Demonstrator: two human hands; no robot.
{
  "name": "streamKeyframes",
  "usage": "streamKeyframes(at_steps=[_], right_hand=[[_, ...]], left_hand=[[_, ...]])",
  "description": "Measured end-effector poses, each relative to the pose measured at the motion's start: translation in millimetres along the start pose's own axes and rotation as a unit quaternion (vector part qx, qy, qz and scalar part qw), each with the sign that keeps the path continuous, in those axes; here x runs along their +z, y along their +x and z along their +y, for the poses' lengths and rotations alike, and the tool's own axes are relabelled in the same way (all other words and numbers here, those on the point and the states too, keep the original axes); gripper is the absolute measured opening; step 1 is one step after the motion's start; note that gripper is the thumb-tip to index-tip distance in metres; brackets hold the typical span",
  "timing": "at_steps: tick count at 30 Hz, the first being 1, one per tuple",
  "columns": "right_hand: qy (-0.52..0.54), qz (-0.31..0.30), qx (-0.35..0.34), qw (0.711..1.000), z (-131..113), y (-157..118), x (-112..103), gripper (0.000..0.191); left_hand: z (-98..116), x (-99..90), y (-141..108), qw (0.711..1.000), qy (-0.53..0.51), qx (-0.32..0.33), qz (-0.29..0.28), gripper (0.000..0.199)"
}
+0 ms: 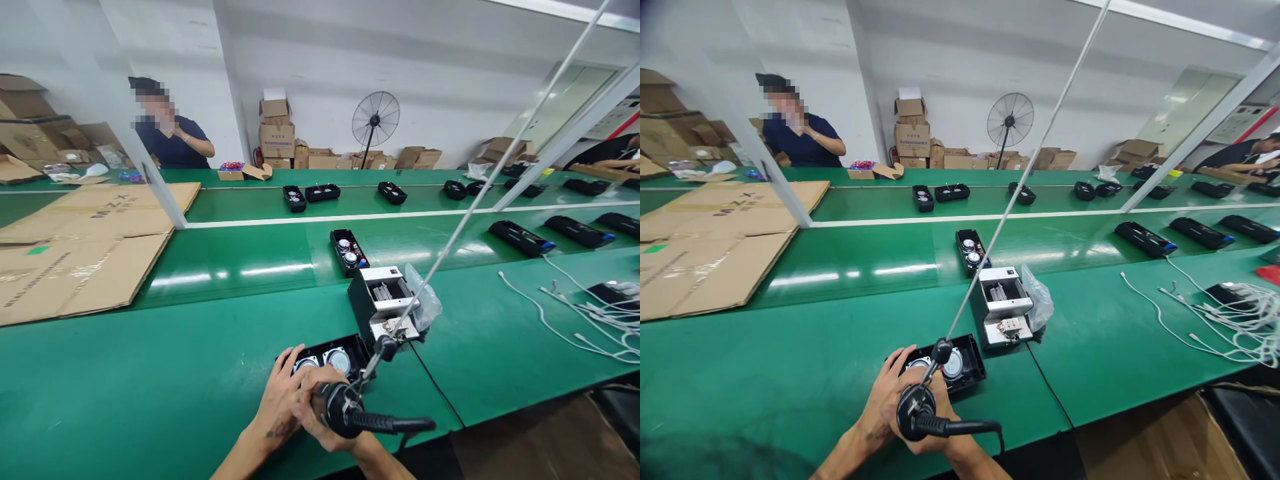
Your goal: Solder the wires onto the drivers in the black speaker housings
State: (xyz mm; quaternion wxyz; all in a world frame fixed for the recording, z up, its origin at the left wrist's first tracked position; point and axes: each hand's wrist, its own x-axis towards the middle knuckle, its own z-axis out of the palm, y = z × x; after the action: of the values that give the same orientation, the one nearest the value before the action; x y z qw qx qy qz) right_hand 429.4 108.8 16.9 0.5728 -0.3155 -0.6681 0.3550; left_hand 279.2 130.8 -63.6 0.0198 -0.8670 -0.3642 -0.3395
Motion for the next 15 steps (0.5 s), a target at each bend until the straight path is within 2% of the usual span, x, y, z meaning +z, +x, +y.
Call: streamKeyframes(at_steps=[2,8,12,15], right_hand=[[0.002,-0.009,0.008,1.0,3,-2,1,0.028],[0.032,0.033,0.03,0.998,15,-13,11,0.027],[0.017,0.013,0.051,0.998,11,-9,8,0.021],[0.013,0.006,0.072,0.997,4,1,-4,0.037]], left_hand=[[-1,2.8,0,1.0,-0.007,-0.003,0.014,0.03],[-5,9.1,-6,1.0,0.019,0.007,0.002,0.023],[-8,10.1,-8,1.0,0.021,0.011,0.003,0.026],[-12,5.1,-6,0.999,0.019,0.025,-0.009,0.023]])
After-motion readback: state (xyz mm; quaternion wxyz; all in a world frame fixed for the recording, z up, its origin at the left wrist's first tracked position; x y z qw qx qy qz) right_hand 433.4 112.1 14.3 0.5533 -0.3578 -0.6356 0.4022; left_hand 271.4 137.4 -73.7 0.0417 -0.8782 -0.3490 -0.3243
